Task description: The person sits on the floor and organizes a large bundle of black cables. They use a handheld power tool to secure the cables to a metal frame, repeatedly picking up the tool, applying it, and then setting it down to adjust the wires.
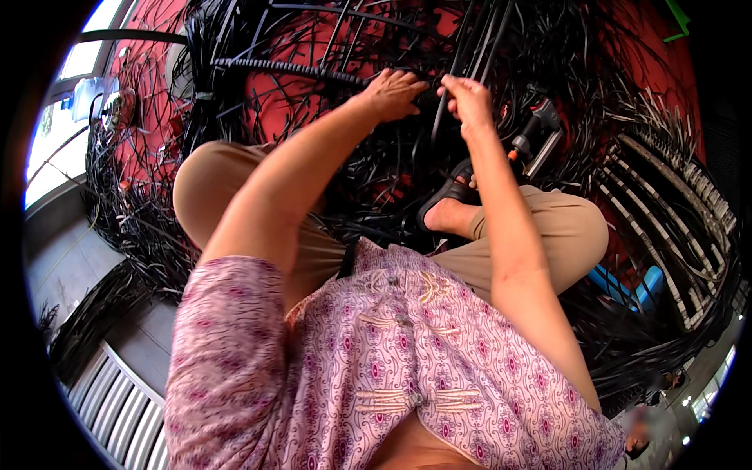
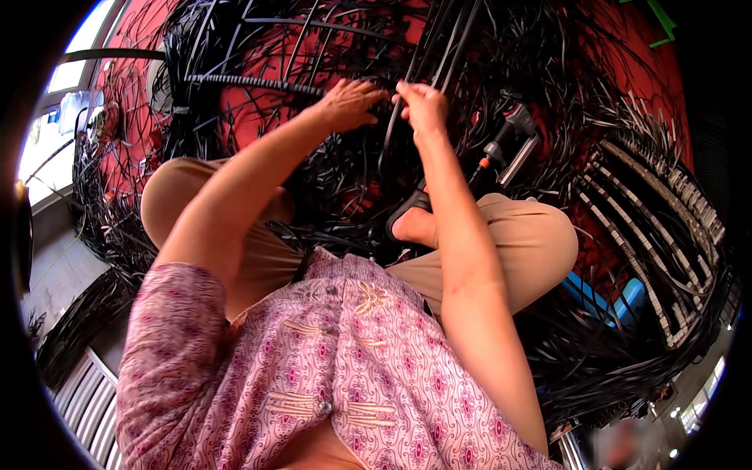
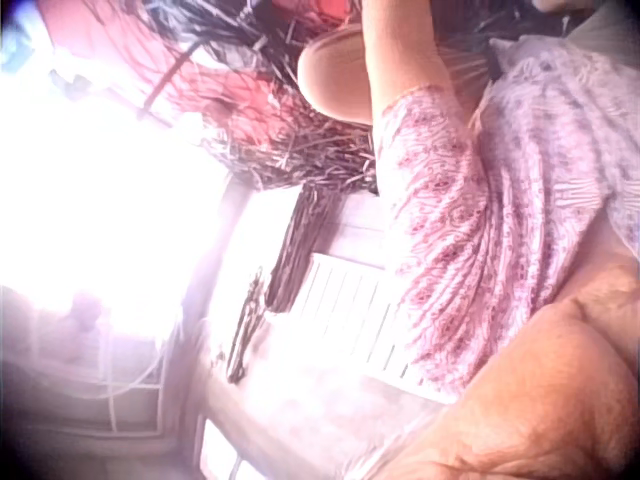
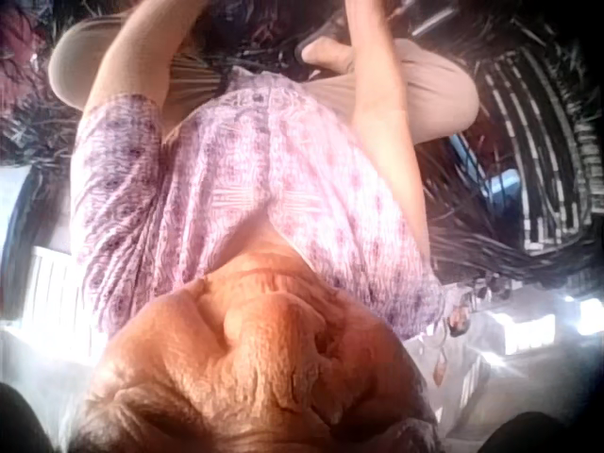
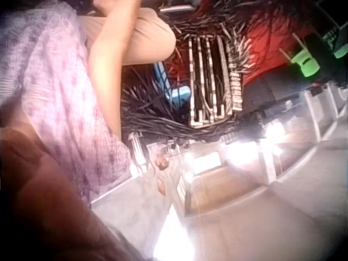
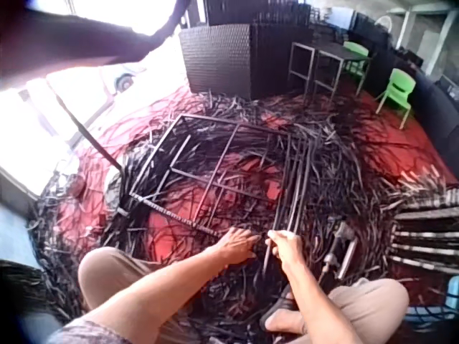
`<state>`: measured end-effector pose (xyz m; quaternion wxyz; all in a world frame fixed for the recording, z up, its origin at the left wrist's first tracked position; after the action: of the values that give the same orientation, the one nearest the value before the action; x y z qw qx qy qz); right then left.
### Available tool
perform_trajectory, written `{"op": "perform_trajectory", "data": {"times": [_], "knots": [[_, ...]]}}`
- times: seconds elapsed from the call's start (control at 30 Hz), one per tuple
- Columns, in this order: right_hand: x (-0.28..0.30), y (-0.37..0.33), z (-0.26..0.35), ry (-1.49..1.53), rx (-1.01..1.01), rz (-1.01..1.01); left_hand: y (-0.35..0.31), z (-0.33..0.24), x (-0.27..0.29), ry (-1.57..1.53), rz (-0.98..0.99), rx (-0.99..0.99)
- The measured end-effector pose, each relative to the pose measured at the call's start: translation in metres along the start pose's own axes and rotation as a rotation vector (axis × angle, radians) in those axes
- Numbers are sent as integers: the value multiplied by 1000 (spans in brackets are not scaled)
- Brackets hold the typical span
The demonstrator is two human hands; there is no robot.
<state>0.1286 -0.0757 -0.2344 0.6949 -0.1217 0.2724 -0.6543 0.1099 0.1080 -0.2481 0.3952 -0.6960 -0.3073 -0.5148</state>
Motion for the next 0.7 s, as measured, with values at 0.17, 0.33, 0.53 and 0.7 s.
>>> {"op": "perform_trajectory", "data": {"times": [0.17,0.33,0.53,0.7], "knots": [[-3,-27,-52,119,29,-141,0,6,-49,-180,-60,31],[-19,-46,-114,214,-127,-225,-1,8,-51,-223,-154,-19],[-17,-39,-130,222,-93,-228,2,8,-53,-196,-94,27],[-15,-34,-127,152,-91,-222,2,7,-54,-189,-100,31]]}}
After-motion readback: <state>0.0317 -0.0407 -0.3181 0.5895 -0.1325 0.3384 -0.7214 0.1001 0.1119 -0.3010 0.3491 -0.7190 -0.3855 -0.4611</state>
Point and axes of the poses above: each hand's wrist, its own y-axis towards the middle knuckle, its own x-axis out of the back of the hand, z = x × y, the point moved 2 cm from there along y, towards the middle knuckle, and after that the axes turned 9 degrees about y, right-handed, at the moved point
